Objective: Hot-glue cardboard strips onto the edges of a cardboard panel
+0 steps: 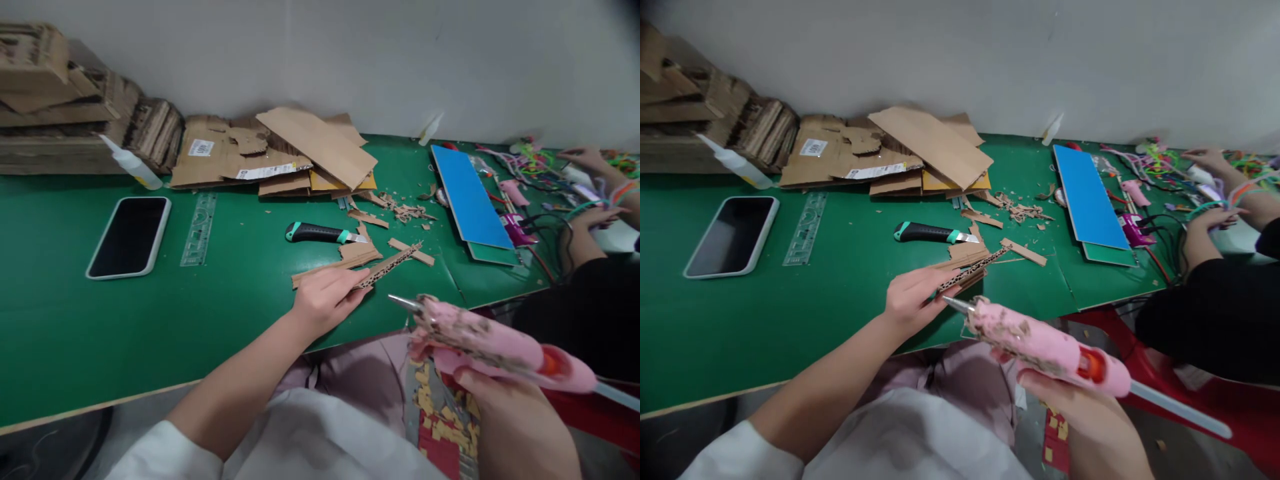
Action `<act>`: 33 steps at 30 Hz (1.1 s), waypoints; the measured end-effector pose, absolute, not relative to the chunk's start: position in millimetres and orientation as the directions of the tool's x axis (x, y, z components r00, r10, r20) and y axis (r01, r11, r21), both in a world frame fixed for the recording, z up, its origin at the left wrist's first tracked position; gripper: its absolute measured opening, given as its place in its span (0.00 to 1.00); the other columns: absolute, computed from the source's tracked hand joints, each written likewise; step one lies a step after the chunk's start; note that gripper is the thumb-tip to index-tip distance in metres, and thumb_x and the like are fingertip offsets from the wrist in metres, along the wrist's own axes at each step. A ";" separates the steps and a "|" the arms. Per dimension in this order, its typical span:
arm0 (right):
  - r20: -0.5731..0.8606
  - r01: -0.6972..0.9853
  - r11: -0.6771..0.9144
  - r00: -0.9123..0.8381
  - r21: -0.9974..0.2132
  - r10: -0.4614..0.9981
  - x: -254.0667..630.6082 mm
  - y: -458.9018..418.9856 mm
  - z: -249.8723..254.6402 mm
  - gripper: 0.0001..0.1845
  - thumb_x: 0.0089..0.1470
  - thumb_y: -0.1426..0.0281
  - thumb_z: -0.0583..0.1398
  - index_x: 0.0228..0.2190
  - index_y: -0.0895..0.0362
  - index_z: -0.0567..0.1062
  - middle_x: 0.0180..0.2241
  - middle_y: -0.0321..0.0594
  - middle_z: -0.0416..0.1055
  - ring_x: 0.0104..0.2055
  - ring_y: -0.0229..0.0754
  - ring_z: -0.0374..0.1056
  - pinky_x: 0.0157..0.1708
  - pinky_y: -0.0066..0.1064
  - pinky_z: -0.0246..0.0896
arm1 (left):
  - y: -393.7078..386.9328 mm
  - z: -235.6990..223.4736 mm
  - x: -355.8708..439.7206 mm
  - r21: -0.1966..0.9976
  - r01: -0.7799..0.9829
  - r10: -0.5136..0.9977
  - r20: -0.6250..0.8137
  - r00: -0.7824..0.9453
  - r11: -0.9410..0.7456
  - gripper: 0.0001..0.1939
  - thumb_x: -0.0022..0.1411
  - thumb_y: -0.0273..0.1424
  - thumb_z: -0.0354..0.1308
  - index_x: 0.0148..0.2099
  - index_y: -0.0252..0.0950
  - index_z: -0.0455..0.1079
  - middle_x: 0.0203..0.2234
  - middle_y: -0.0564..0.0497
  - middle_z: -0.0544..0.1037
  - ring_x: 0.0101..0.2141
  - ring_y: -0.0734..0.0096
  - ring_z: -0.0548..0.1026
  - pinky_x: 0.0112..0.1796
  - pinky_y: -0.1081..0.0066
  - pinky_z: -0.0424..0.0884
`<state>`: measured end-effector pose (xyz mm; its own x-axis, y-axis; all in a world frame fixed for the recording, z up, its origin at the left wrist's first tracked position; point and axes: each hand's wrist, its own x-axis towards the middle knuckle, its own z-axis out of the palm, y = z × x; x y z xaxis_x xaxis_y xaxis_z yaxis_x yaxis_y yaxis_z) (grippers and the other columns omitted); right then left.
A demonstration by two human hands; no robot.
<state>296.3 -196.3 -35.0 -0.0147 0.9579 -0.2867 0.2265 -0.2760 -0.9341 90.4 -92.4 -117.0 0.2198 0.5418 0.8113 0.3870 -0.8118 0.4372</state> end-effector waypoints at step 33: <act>-0.331 0.481 -0.463 0.337 -0.744 0.881 286.7 -185.8 -42.3 0.13 0.37 0.59 0.62 0.20 0.57 0.72 0.15 0.34 0.65 0.19 0.37 0.60 0.21 0.29 0.59 | -91.7 -119.4 89.9 0.433 0.361 0.526 0.823 0.216 -0.826 0.09 0.58 0.25 0.55 0.43 0.32 0.70 0.31 0.47 0.80 0.32 0.71 0.78 0.36 0.72 0.75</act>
<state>286.7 -185.8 -42.3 0.3375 0.8813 -0.3307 0.4811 -0.4635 -0.7441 89.9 -91.7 -119.4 0.2163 0.5256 0.8228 0.3610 -0.8260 0.4328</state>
